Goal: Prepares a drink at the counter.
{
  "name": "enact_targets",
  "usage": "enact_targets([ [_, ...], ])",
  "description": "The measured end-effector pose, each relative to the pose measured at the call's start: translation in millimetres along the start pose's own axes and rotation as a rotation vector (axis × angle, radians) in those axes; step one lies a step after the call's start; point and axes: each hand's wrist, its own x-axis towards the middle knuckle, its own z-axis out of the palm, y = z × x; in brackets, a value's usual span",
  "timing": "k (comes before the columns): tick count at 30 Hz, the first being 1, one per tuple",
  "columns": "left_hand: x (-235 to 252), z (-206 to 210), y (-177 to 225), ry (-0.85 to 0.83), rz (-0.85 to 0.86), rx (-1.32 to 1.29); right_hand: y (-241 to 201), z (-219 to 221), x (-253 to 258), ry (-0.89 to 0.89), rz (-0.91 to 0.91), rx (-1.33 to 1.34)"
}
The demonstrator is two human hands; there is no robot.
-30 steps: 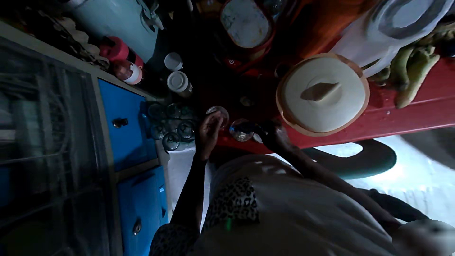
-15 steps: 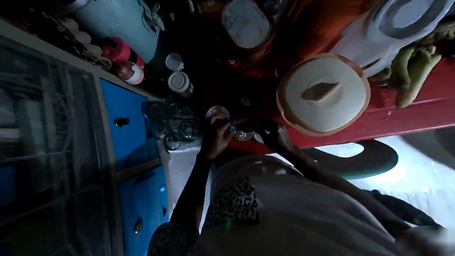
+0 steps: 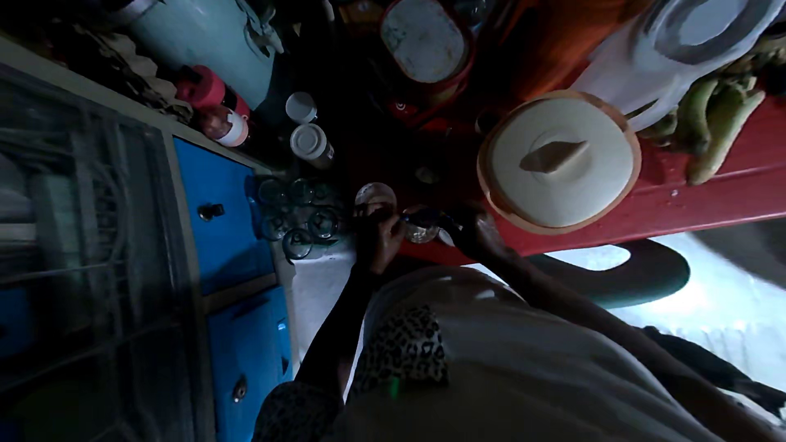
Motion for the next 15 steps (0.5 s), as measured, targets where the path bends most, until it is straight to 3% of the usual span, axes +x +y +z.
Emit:
enact_targets([
  [8, -3, 4, -4, 0.055, -0.056, -0.034, 7, 2, -1, 0.031, -0.075, -0.002],
  [15, 2, -1, 0, -0.063, 0.043, -0.067, 5, 0, -2, 0.004, -0.045, 0.016],
])
